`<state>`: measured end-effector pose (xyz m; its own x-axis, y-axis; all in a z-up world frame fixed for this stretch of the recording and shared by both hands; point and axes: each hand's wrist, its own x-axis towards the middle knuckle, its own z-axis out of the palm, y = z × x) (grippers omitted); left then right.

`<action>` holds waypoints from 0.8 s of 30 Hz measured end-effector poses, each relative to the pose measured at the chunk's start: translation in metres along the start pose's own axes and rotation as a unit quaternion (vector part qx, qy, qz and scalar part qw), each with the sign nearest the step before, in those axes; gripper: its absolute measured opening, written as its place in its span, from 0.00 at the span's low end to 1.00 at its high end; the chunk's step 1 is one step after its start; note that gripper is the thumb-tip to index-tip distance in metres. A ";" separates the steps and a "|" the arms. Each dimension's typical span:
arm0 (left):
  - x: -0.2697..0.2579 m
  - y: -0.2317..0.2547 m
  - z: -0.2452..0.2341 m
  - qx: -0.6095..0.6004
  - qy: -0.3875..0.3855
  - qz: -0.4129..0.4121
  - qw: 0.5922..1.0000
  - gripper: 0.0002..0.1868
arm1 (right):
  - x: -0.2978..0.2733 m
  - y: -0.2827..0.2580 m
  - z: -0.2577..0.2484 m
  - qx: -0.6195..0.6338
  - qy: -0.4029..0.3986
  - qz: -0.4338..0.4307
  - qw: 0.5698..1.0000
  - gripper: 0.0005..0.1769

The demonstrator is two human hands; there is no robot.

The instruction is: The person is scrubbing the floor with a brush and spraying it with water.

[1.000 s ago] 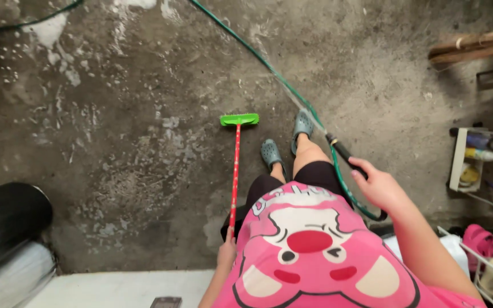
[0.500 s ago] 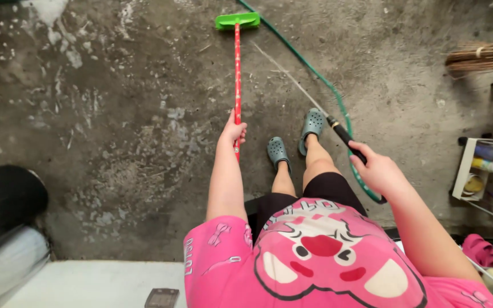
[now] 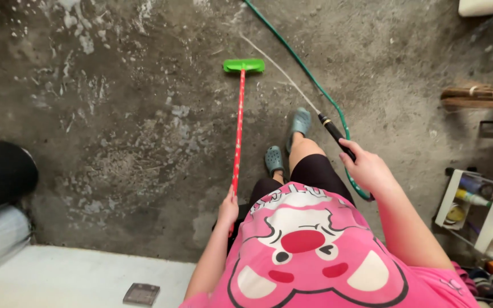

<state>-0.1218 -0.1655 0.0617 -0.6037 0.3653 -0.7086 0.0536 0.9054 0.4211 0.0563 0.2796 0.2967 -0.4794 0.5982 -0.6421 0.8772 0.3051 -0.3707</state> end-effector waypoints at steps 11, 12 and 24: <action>0.301 0.234 -0.068 -0.025 0.042 0.017 0.999 0.26 | 0.104 -0.026 -0.122 0.025 -0.040 0.116 0.992 0.27; 0.306 0.250 -0.081 -0.030 0.027 -0.001 0.999 0.27 | 0.117 -0.024 -0.133 0.036 -0.045 0.140 0.988 0.27; 0.302 0.273 -0.098 0.006 -0.005 -0.035 0.999 0.29 | 0.234 -0.028 -0.192 0.028 0.005 0.126 0.992 0.28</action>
<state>-0.3670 0.1713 0.0182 -0.5989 0.3039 -0.7409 0.0212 0.9309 0.3646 -0.0757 0.5537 0.2858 -0.2441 0.6584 -0.7120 0.9663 0.1031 -0.2360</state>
